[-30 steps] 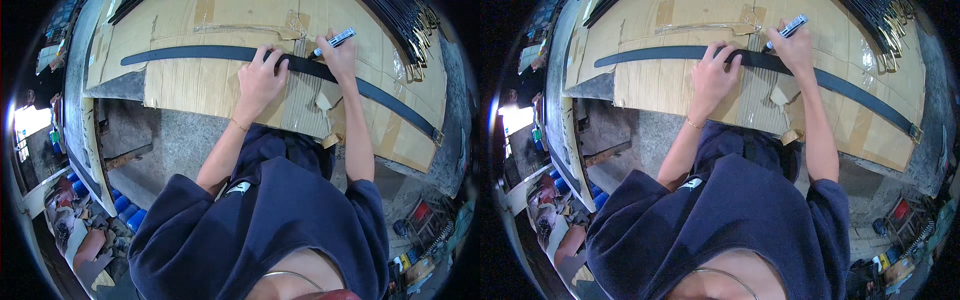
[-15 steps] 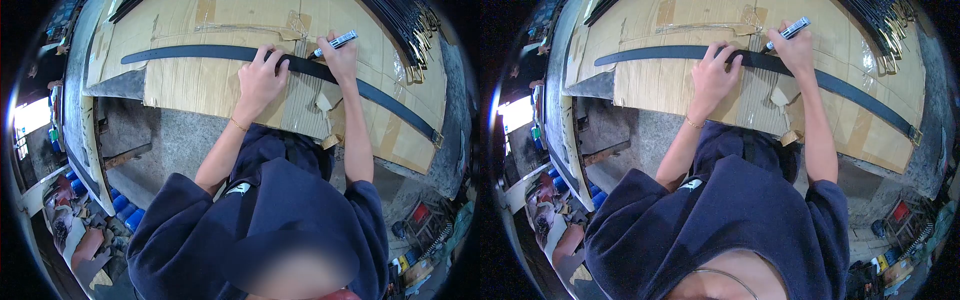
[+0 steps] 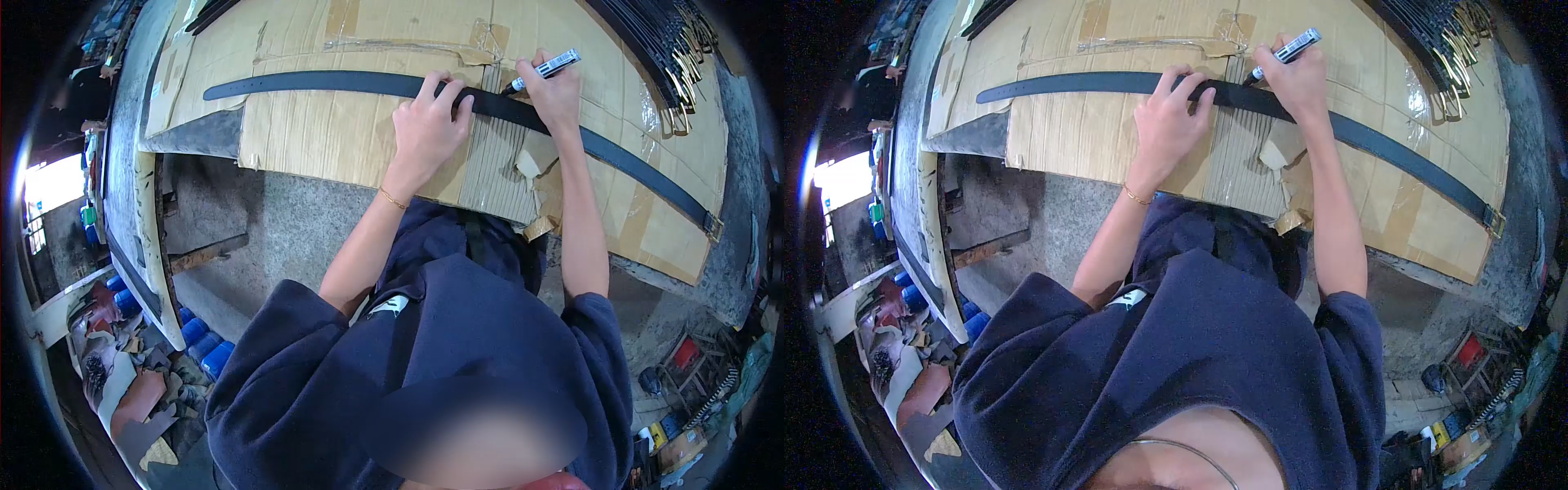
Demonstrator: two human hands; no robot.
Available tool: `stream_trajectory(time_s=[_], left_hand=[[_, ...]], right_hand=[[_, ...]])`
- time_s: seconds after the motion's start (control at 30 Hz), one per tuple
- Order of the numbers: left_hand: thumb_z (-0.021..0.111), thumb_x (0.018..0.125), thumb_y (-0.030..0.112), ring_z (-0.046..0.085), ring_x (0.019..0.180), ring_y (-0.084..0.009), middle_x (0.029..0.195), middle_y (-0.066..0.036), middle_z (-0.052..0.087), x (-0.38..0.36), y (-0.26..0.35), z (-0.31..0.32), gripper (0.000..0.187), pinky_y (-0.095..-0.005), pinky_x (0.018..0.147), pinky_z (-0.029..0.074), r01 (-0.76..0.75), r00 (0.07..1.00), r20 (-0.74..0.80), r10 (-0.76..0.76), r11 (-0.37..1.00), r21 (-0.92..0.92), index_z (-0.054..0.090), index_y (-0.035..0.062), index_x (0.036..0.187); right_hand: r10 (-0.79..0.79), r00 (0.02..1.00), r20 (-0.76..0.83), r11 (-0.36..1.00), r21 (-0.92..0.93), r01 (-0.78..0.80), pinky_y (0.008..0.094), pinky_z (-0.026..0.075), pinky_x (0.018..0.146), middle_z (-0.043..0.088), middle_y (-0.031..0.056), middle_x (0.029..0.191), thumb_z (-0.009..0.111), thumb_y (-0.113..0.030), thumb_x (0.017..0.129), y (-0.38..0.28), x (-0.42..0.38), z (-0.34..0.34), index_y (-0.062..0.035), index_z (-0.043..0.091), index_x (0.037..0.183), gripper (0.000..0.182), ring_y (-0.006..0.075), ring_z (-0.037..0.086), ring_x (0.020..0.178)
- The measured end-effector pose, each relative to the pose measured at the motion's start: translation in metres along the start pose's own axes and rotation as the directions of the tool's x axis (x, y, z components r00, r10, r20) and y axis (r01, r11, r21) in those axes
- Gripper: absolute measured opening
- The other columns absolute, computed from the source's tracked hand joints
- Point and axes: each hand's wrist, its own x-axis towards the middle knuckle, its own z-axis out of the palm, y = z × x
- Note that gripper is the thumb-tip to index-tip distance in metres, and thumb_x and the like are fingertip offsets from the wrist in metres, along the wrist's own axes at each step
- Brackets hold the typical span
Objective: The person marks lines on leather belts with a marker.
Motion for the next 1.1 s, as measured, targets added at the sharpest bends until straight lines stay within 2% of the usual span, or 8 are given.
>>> stream_trajectory(time_s=[0.13, 0.23, 0.4, 0.5, 0.57, 0.63, 0.73, 1.1], left_hand=[[0.071, 0.082, 0.022, 0.066, 0.064, -0.0251, 0.106, -0.003, 0.063, -0.0008, -0.0003, 0.0004, 0.019, -0.0364, 0.053, 0.052, -0.013, 1.000, -0.010, 0.013, 1.000, 0.007, 0.069, 0.0112, 0.098], [0.069, 0.083, 0.023, 0.065, 0.063, -0.0265, 0.106, -0.003, 0.063, -0.0018, -0.0016, 0.0008, 0.020, -0.0387, 0.054, 0.052, -0.018, 1.000, -0.014, 0.018, 1.000, 0.009, 0.068, 0.0111, 0.098], [0.069, 0.083, 0.023, 0.065, 0.063, -0.0270, 0.107, -0.002, 0.063, -0.0005, -0.0001, -0.0006, 0.020, -0.0390, 0.054, 0.052, -0.021, 1.000, -0.003, 0.021, 1.000, 0.007, 0.067, 0.0116, 0.099], [0.072, 0.081, 0.021, 0.066, 0.062, -0.0245, 0.106, -0.003, 0.064, -0.0012, 0.0008, -0.0001, 0.020, -0.0349, 0.053, 0.051, -0.012, 1.000, -0.006, 0.012, 0.999, 0.034, 0.070, 0.0100, 0.098], [0.069, 0.082, 0.023, 0.065, 0.062, -0.0268, 0.107, -0.003, 0.063, -0.0009, -0.0014, 0.0018, 0.020, -0.0388, 0.054, 0.052, -0.017, 1.000, -0.012, 0.017, 1.000, 0.014, 0.068, 0.0116, 0.099], [0.069, 0.082, 0.023, 0.065, 0.062, -0.0266, 0.106, -0.003, 0.063, -0.0013, -0.0006, 0.0006, 0.020, -0.0387, 0.053, 0.052, -0.018, 1.000, -0.013, 0.018, 1.000, 0.012, 0.068, 0.0115, 0.099], [0.069, 0.082, 0.023, 0.065, 0.062, -0.0263, 0.106, -0.003, 0.063, -0.0004, -0.0012, 0.0011, 0.020, -0.0384, 0.053, 0.052, -0.020, 1.000, -0.016, 0.020, 1.000, 0.007, 0.068, 0.0112, 0.098], [0.069, 0.082, 0.023, 0.065, 0.063, -0.0255, 0.105, -0.003, 0.063, -0.0008, -0.0010, 0.0003, 0.021, -0.0388, 0.054, 0.051, -0.013, 1.000, -0.002, 0.013, 1.000, 0.010, 0.068, 0.0110, 0.099]], right_hand=[[-0.006, 1.000, 0.015, 0.998, -0.056, 0.007, 0.0283, 0.032, 0.047, 0.041, -0.0031, 0.051, 0.066, -0.017, 0.078, -0.0008, -0.0011, 0.0021, -0.0024, 0.043, 0.057, 0.035, 0.0049, 0.037, 0.051], [0.037, 0.999, -0.007, 0.998, 0.050, -0.036, 0.0284, 0.033, 0.047, 0.042, -0.0026, 0.051, 0.066, -0.017, 0.079, 0.0000, -0.0009, -0.0007, -0.0021, 0.044, 0.058, 0.034, 0.0051, 0.037, 0.051], [0.001, 0.999, 0.049, 1.000, 0.011, -0.002, 0.0288, 0.033, 0.047, 0.043, -0.0021, 0.050, 0.067, -0.019, 0.079, 0.0044, 0.0017, -0.0002, -0.0012, 0.046, 0.059, 0.034, 0.0054, 0.039, 0.051], [0.020, 0.998, 0.063, 0.999, -0.040, -0.018, 0.0291, 0.032, 0.047, 0.041, -0.0023, 0.051, 0.067, -0.020, 0.079, 0.0017, -0.0005, 0.0026, -0.0011, 0.045, 0.059, 0.036, 0.0055, 0.037, 0.051], [0.018, 0.998, 0.058, 0.999, -0.037, -0.016, 0.0292, 0.031, 0.047, 0.040, -0.0027, 0.051, 0.068, -0.020, 0.079, 0.0019, -0.0020, 0.0036, -0.0013, 0.045, 0.059, 0.036, 0.0055, 0.036, 0.051], [0.012, 0.999, 0.050, 0.999, -0.036, -0.010, 0.0292, 0.030, 0.047, 0.040, -0.0031, 0.051, 0.068, -0.020, 0.079, 0.0030, 0.0000, 0.0020, -0.0015, 0.045, 0.059, 0.036, 0.0055, 0.036, 0.051], [0.033, 0.998, 0.049, 0.998, 0.043, -0.035, 0.0292, 0.030, 0.047, 0.040, -0.0039, 0.052, 0.068, -0.021, 0.080, 0.0055, 0.0029, -0.0011, -0.0023, 0.044, 0.058, 0.037, 0.0053, 0.035, 0.052], [0.027, 0.994, 0.106, 0.998, -0.057, -0.021, 0.0293, 0.033, 0.046, 0.045, -0.0012, 0.050, 0.069, -0.022, 0.081, -0.0018, -0.0005, 0.0011, -0.0025, 0.047, 0.059, 0.037, 0.0065, 0.040, 0.049]])
